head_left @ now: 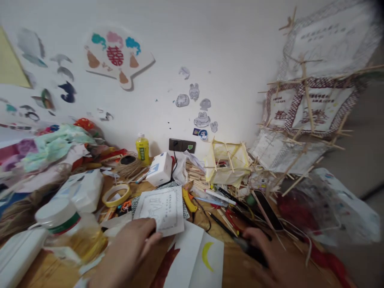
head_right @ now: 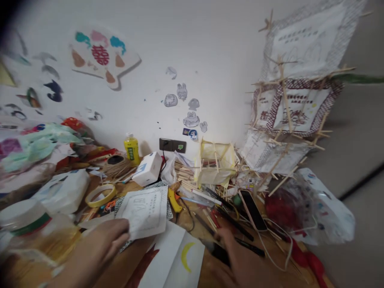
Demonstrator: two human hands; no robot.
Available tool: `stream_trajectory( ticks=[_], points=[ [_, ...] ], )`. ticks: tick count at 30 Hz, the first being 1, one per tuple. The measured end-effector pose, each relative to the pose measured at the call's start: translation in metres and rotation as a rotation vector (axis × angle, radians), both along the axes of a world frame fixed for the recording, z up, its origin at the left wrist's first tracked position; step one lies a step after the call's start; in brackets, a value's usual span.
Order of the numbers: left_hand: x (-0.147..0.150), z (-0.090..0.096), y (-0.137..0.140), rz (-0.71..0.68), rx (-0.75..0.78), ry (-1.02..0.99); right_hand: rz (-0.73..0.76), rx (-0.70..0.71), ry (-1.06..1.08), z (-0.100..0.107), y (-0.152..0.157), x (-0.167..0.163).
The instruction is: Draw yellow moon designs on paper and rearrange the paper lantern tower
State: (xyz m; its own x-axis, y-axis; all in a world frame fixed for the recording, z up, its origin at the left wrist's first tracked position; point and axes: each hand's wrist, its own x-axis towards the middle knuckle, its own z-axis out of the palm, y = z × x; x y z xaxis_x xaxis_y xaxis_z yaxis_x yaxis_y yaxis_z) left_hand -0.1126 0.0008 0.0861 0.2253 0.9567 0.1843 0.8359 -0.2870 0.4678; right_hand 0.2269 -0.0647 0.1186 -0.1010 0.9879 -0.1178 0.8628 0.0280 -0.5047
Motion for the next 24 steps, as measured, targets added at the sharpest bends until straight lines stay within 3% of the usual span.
stream_trajectory(
  ticks=[2, 4, 7, 10, 15, 24],
  points=[
    [0.018, -0.022, 0.013, -0.061, 0.063, 0.034, 0.120, 0.054, 0.099, -0.004, 0.013, -0.019],
    [0.033, -0.046, 0.027, -0.099, 0.120, 0.064, 0.159, 0.212, 0.064, -0.016, 0.028, -0.038],
    [0.040, -0.075, 0.046, -0.074, 0.203, 0.093, 0.226, 0.408, -0.201, -0.038, 0.053, -0.063],
    [0.036, -0.092, 0.054, -0.069, 0.270, 0.077, 0.288, 0.501, -0.470, -0.055, 0.075, -0.087],
    [0.032, -0.102, 0.050, -0.094, 0.307, 0.062, 0.394, 0.540, -0.670, -0.072, 0.096, -0.113],
    [0.034, -0.102, 0.050, -0.103, 0.362, 0.107, 0.421, 0.465, -0.727, -0.077, 0.101, -0.118]
  ],
)
